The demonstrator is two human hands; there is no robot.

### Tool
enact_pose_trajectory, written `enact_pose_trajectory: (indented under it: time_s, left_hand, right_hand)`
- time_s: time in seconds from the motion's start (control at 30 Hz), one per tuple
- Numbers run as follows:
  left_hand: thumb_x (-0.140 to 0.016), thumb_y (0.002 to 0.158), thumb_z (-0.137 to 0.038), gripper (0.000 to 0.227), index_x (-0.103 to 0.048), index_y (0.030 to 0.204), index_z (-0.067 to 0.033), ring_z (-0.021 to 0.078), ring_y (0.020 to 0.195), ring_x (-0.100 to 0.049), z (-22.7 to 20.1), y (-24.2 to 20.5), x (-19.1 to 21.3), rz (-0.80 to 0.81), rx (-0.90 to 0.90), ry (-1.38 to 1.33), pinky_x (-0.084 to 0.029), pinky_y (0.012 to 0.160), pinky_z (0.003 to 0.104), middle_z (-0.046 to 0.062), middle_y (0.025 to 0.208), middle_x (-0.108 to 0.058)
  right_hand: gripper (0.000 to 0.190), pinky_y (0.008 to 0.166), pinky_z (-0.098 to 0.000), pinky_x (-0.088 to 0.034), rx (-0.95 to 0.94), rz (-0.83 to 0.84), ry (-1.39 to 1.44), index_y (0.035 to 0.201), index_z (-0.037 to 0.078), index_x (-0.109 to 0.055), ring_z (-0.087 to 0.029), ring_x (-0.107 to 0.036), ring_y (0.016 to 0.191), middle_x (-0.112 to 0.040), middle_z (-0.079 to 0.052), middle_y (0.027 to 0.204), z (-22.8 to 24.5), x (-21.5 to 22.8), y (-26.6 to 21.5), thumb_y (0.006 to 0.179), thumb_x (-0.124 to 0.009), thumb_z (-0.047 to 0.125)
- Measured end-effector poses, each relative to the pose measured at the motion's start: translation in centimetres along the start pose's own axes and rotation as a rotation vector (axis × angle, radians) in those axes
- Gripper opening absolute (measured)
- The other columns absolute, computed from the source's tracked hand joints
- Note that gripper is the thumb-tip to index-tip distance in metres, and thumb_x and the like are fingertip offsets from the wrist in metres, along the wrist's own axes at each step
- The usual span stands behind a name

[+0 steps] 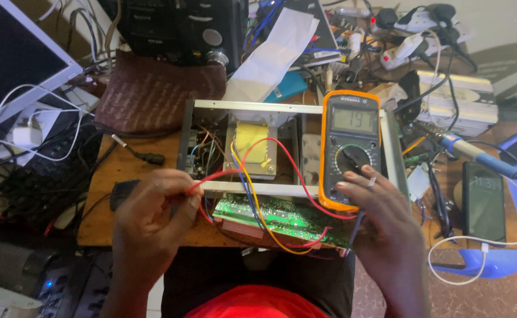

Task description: The person uses a multimeter to test electrical connections on a circuit board inside an open electronic chassis. They move the multimeter probes between different points on the board and wires while observing the digital display.

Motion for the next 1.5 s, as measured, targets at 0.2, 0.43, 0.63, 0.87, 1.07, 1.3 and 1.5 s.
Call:
enact_pose_trajectory:
  time_s: [0.2, 0.43, 0.63, 0.87, 1.07, 1.3, 1.5]
  left_hand:
    - [-0.074, 0.097, 0.006, 0.011, -0.07, 0.101, -0.0041, 0.0239, 0.103, -0.075, 0.2, 0.1, 1.2, -0.07, -0.038, 0.142, -0.058, 0.092, 0.031, 0.015, 0.108, -0.073]
    - [-0.07, 0.098, 0.012, 0.015, -0.064, 0.103, -0.0013, 0.0275, 0.105, -0.077, 2.9, -0.3, 1.8, -0.151, 0.022, 0.001, -0.062, 0.1, 0.034, 0.016, 0.108, -0.067]
    - [-0.073, 0.098, 0.002, 0.01, -0.075, 0.105, -0.0055, 0.017, 0.096, -0.073, 2.8, 0.3, 1.1, -0.141, 0.115, 0.109, -0.056, 0.09, 0.028, 0.008, 0.104, -0.077]
    - [-0.079, 0.1, -0.001, 0.006, -0.079, 0.105, -0.0034, 0.0247, 0.099, -0.075, 3.4, 2.5, 0.5, -0.069, -0.134, 0.14, -0.057, 0.094, 0.035, 0.013, 0.106, -0.077]
    - [-0.079, 0.1, -0.003, 0.006, -0.077, 0.105, -0.0039, 0.0242, 0.1, -0.072, 4.6, 2.7, -0.4, -0.003, -0.114, 0.084, -0.056, 0.093, 0.035, 0.011, 0.103, -0.075]
    - [-0.072, 0.104, -0.003, 0.008, -0.078, 0.109, -0.0051, 0.0247, 0.101, -0.064, 5.2, 2.2, -0.6, 0.054, -0.198, 0.121, -0.052, 0.092, 0.035, 0.01, 0.106, -0.071]
    - [-0.07, 0.102, -0.001, 0.009, -0.076, 0.107, -0.0061, 0.0262, 0.102, -0.063, 5.0, 2.0, -0.8, 0.077, -0.221, 0.14, -0.053, 0.094, 0.037, 0.009, 0.105, -0.07]
  right_hand:
    - [0.019, 0.129, -0.0473, -0.046, 0.011, -0.139, 0.127, 0.118, 0.005, -0.075, -0.036, -0.069, 0.141, -0.074, -0.014, 0.134, -1.1, 4.5, -0.2, 0.1, -0.073, 0.001]
    - [0.057, 0.128, -0.0493, -0.052, -0.108, -0.237, 0.087, 0.114, -0.003, -0.074, -0.043, -0.068, 0.141, -0.076, -0.018, 0.129, -2.1, 3.8, -2.1, 0.066, -0.055, -0.026]
    - [0.029, 0.133, -0.0567, -0.05, -0.045, -0.327, 0.168, 0.117, -0.008, -0.07, -0.048, -0.068, 0.138, -0.073, -0.028, 0.13, -2.1, 2.4, -3.1, 0.09, -0.076, -0.018]
    - [0.032, 0.139, -0.0595, -0.049, 0.015, -0.212, 0.121, 0.127, -0.012, -0.069, -0.048, -0.068, 0.14, -0.072, -0.032, 0.137, -3.3, 1.8, -3.6, 0.096, -0.074, -0.019]
    - [0.041, 0.153, -0.0591, -0.045, -0.01, -0.253, 0.189, 0.141, -0.014, -0.055, -0.053, -0.057, 0.165, -0.062, -0.04, 0.154, -5.2, 2.4, -6.7, 0.107, -0.078, -0.012]
    - [0.072, 0.118, -0.0625, -0.053, 0.804, 0.883, 0.839, 0.151, 0.021, -0.066, -0.038, -0.066, 0.147, -0.061, -0.013, 0.161, -22.6, -8.6, -10.4, 0.117, -0.041, 0.08]
    - [0.029, 0.077, -0.027, -0.058, -0.195, -0.158, 0.618, 0.101, 0.007, -0.07, -0.017, -0.068, 0.074, -0.071, -0.009, 0.085, 3.4, -0.7, -4.5, 0.106, -0.055, 0.031]
Point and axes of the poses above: each hand's wrist, its own y-axis towards the middle knuckle, its own x-axis out of the back of the hand, z = x × y, the point moved 6 cm from there along y, towards the middle knuckle
